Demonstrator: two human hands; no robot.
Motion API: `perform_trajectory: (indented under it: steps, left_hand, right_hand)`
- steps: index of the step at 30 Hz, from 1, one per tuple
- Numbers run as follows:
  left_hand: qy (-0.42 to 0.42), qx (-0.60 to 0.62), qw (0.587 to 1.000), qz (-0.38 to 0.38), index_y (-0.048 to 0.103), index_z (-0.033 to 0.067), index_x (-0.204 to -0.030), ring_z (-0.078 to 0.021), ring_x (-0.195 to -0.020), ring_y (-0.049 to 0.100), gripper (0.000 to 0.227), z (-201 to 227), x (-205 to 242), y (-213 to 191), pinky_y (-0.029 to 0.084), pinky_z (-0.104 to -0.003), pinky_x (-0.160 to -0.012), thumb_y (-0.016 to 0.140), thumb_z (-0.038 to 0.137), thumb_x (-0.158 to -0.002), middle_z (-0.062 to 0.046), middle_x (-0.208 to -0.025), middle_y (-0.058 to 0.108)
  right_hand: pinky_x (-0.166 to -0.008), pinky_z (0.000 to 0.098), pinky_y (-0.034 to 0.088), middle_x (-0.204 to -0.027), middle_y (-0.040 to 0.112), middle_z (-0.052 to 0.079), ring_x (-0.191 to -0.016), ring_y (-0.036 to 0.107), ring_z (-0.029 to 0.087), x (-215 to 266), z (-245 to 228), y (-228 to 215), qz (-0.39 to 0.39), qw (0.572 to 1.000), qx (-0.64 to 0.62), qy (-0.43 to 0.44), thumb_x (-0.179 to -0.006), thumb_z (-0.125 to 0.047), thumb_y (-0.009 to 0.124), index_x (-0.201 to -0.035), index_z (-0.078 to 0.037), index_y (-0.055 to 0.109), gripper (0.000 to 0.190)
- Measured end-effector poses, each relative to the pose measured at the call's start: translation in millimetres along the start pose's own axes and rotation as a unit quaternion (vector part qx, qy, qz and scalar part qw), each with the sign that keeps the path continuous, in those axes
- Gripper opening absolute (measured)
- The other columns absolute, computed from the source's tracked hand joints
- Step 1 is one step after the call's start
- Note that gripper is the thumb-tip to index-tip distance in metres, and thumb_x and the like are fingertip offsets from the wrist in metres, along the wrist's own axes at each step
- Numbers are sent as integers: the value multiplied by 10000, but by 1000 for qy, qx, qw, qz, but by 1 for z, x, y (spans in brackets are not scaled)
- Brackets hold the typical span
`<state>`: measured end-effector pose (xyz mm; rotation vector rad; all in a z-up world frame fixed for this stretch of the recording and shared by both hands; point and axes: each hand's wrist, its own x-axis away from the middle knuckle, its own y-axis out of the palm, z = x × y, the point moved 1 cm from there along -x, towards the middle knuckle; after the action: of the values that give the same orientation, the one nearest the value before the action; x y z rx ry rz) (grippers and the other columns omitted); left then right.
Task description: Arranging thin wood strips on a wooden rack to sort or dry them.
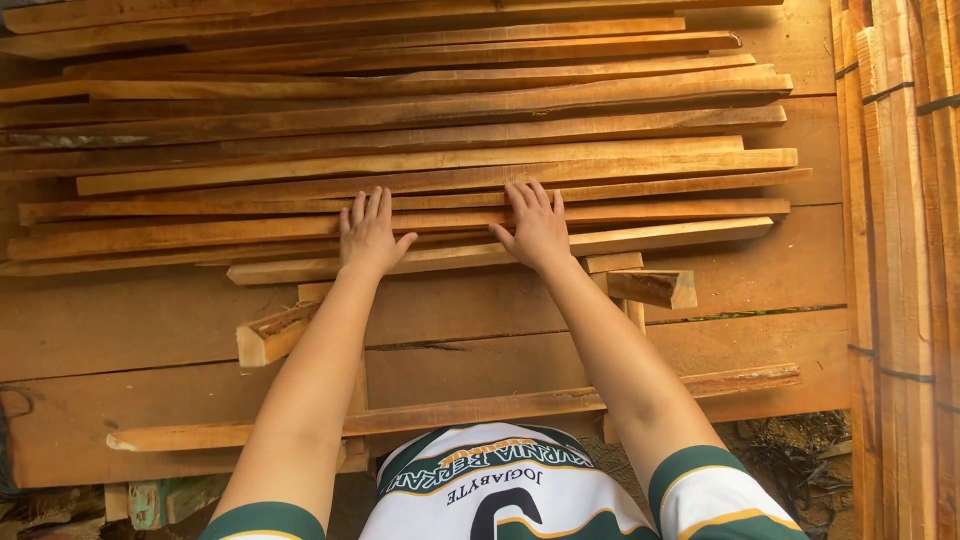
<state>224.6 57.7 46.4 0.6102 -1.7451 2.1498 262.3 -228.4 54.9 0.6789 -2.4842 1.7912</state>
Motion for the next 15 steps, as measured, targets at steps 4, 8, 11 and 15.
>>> perform_trajectory:
  steps: [4, 8, 11, 15]
  left_hand:
    - [-2, 1, 999, 42, 431, 123, -1488, -280, -1506, 246, 669, -15, -24, 27, 54, -562, -1249, 660, 468, -963, -69, -1555, 419]
    - [-1, 43, 999, 33, 460, 153, -1245, -281, -1474, 326, 510, -31, -42, 48, 122, -566, -1245, 722, 434, -910, -80, -1476, 492]
    - [-1, 37, 999, 21, 422, 180, -1334, -267, -1434, 338, 582, -26, -40, 29, 182, -524, -1221, 736, 404, -898, -62, -1466, 482]
    - [10, 10, 999, 30, 538, 280, -1340, -244, -1369, 359, 541, -29, -40, 35, 112, -544, -1221, 776, 379, -864, 18, -1339, 493]
  right_hand:
    - [-1193, 606, 236, -1458, 516, 69, -1402, 442, 296, -13, 16, 24, 42, 998, 56, -11, -915, -492, 696, -1390, -140, 551, 609]
    - [-1115, 501, 353, -1240, 619, 43, -1305, 525, 252, -17, 29, 44, 67, 993, 88, -30, -847, -505, 759, -1141, -170, 581, 480]
    - [-1083, 461, 357, -1206, 609, 36, -1277, 518, 246, -29, 25, 32, 25, 996, 89, -12, -818, -495, 792, -1178, -181, 550, 536]
    - [-1044, 451, 386, -1169, 583, -33, -1167, 531, 209, -32, 30, 44, -19, 995, 92, -26, -728, -495, 824, -1183, -262, 669, 534]
